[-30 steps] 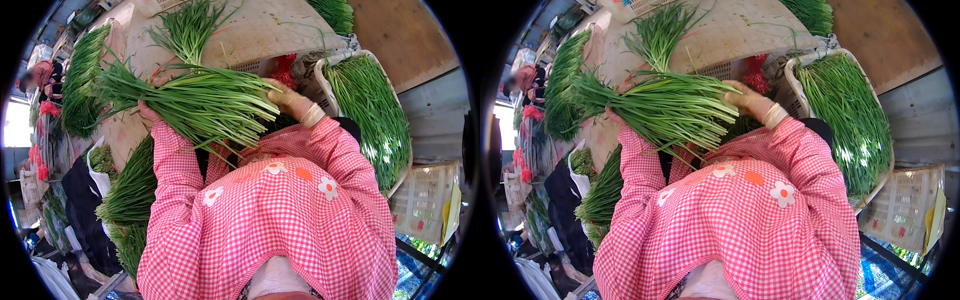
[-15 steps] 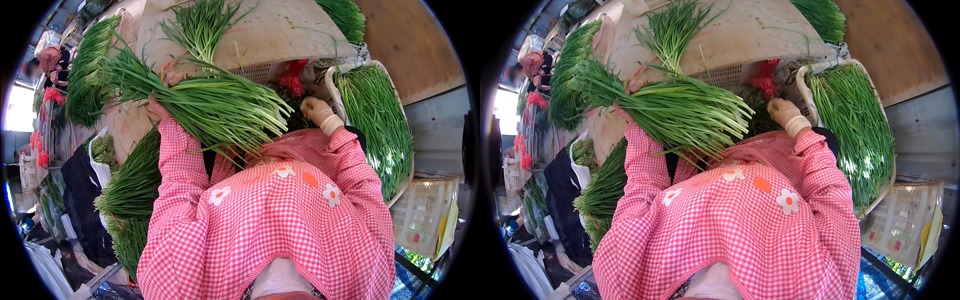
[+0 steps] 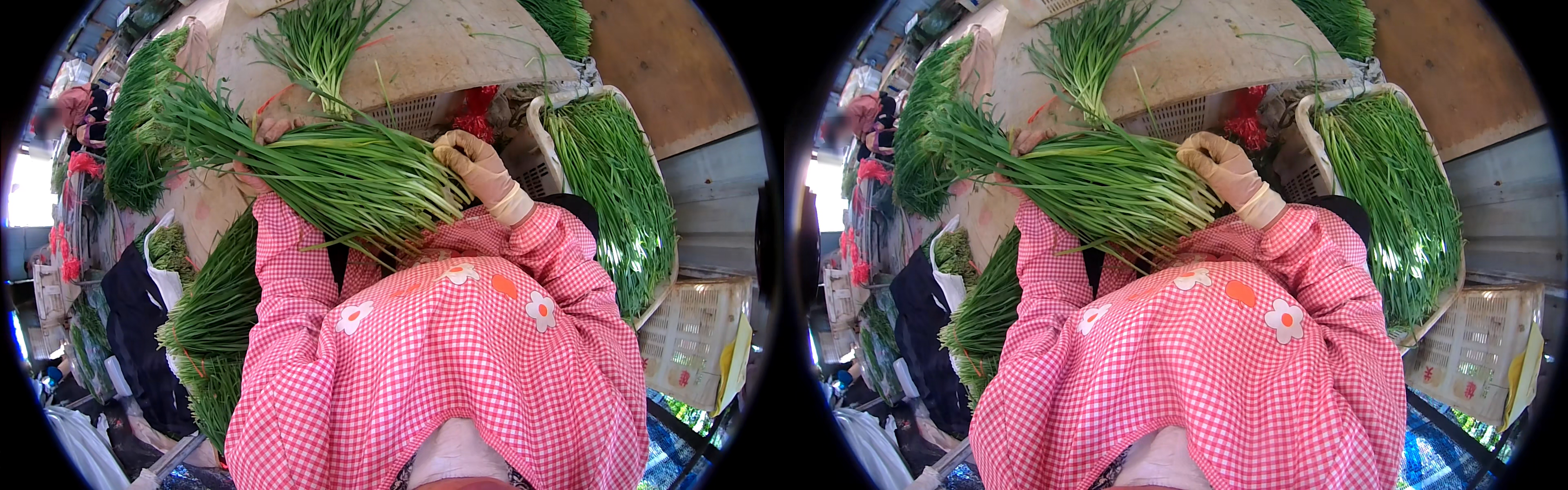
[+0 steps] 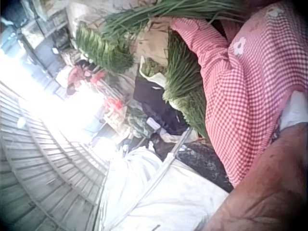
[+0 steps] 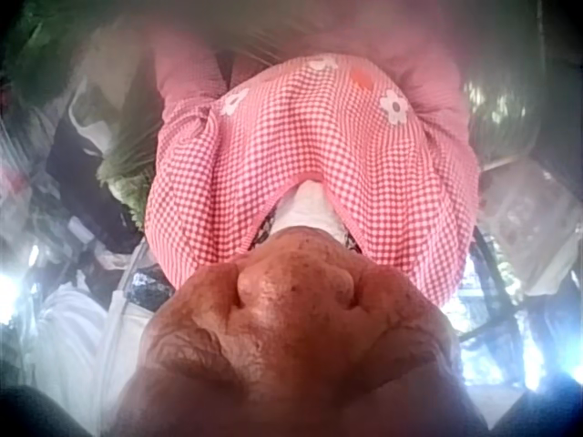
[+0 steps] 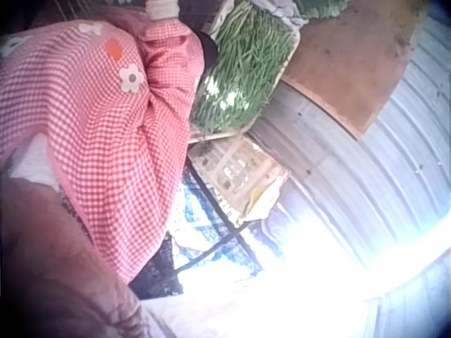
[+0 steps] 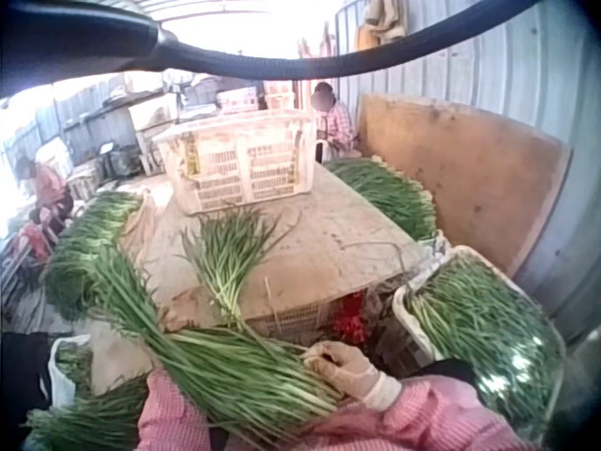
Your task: The person gathers green onions, aligns them into bunches, and ties them with rubber bands. The person places the finished bundles into a white plastic basket. The person repeats this process throughout the clip.
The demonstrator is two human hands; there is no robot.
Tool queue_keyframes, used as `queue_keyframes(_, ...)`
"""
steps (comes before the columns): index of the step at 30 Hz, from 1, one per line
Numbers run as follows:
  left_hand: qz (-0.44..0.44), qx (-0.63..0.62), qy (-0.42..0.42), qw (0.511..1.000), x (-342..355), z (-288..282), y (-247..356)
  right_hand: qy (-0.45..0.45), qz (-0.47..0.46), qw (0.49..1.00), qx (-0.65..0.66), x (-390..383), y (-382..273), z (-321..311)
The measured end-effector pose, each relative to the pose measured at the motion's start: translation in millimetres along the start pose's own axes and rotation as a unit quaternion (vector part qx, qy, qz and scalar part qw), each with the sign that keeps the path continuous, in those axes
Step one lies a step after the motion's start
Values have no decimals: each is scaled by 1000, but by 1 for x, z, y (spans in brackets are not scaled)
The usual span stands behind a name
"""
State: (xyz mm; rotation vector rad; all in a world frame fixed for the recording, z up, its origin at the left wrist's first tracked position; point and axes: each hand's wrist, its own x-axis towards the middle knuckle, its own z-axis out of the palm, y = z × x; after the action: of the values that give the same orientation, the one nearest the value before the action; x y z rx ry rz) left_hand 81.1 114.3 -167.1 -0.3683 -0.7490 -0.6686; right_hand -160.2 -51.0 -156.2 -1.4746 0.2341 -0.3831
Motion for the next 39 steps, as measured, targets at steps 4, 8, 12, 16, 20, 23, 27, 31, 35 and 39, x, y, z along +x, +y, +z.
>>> queue_keyframes(4,-28,13,5,1000,1,-2,5,35,18,996,85,-3,-1,4)
queue_keyframes(8,-21,9,-6,1000,-1,-18,28,-10,49,994,98,-9,-17,-9)
queue_keyframes(12,-24,6,46,999,-5,-17,42,44,18,998,43,-7,-3,-14)
queue_keyframes(16,-143,0,-27,989,17,8,34,82,-71,989,-101,-8,-2,-10)
queue_keyframes(20,-129,-51,-11,990,13,5,35,75,-74,984,-145,-16,-11,-7)
queue_keyframes(23,-106,11,20,994,11,8,35,36,-9,999,30,-29,-8,-5)
queue_keyframes(27,-45,174,51,982,9,-8,42,-17,73,991,-108,-42,-13,12)
queue_keyframes(31,1,130,98,987,-1,-12,36,68,130,989,27,-29,-9,-13)
queue_keyframes(35,-78,136,144,977,-2,-19,53,119,156,967,163,-19,-16,-18)
queue_keyframes(39,-97,171,219,956,1,-15,53,115,162,932,304,-18,1,-25)
